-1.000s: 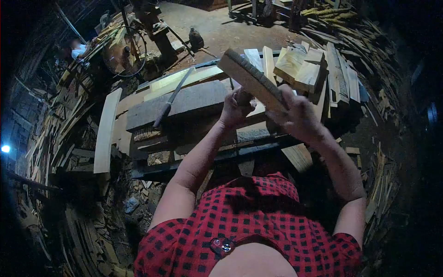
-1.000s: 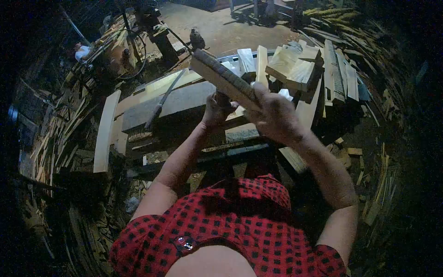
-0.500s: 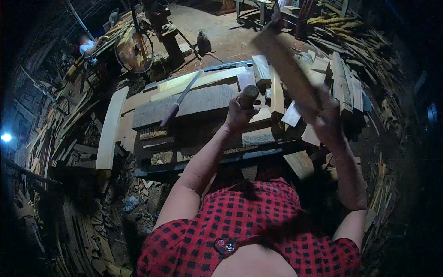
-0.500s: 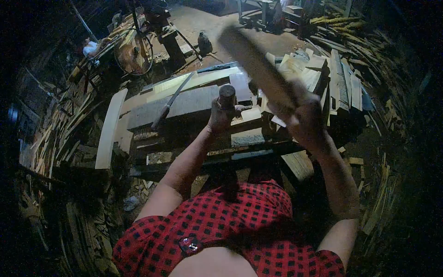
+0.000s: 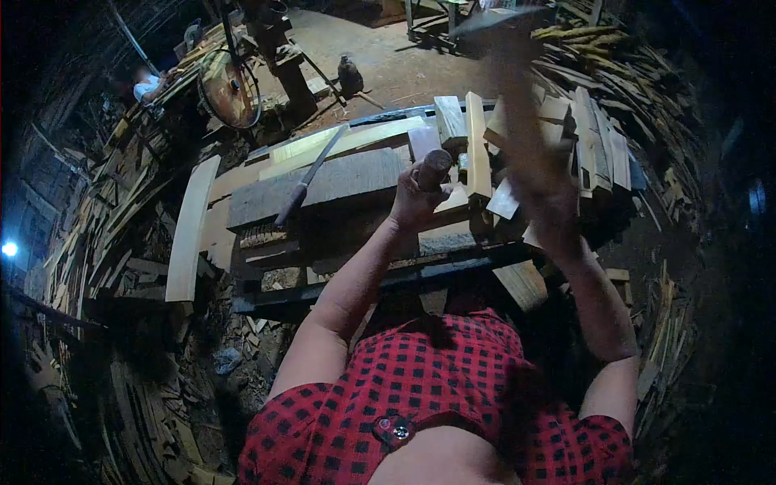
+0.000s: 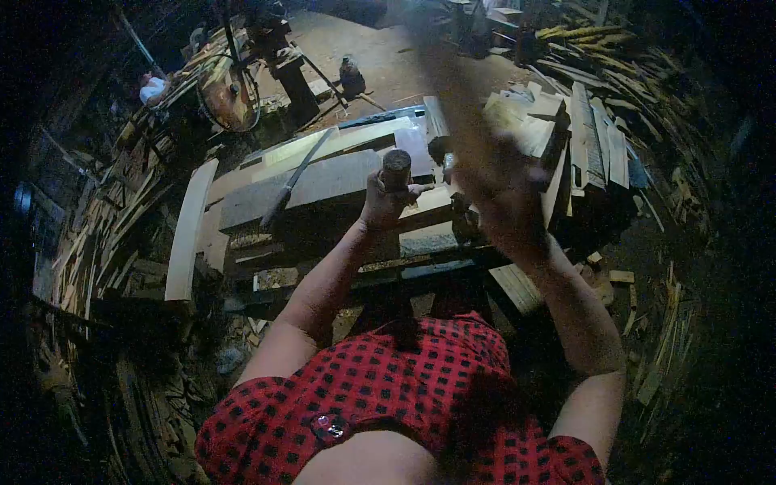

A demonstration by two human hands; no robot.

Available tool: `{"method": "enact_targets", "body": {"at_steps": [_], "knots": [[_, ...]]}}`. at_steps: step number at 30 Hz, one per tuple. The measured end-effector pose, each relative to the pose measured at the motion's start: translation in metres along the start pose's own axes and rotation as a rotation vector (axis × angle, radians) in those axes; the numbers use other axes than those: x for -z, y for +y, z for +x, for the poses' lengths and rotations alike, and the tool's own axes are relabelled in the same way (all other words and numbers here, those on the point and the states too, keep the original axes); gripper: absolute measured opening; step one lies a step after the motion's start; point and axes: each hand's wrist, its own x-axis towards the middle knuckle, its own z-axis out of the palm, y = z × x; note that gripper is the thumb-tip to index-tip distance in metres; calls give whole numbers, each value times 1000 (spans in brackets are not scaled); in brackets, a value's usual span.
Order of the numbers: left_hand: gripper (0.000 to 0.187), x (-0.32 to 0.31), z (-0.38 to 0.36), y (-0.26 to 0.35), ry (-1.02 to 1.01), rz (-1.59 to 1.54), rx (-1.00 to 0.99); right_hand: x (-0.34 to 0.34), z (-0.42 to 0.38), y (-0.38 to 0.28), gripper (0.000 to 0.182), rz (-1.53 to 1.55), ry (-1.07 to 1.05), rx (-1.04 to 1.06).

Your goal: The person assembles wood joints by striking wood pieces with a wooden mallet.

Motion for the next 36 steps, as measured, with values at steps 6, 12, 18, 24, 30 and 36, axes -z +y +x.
{"method": "enact_targets", "body": {"at_steps": [6, 12, 18, 24, 30, 36], "knots": [[14, 15, -7, -28, 149, -113, -85, -16, -20, 35, 29, 142, -228, -336], [17, 33, -20, -28, 499, -259, -33, -79, -85, 117, 42, -244, -421, -540], [18, 35, -31, -25, 720, -358, -60, -106, -103, 152, 46, -238, -419, -654], [19, 27, -13, 0, 834, -367, -33, -99, -98, 143, 46, -231, -469, -677], [19, 9, -12, 0, 646, -104, -7, -104, -102, 149, 46, -257, -460, -655], [17, 7, -13, -11, 582, -136, -30, -103, -101, 152, 49, -237, -484, -641]]}}
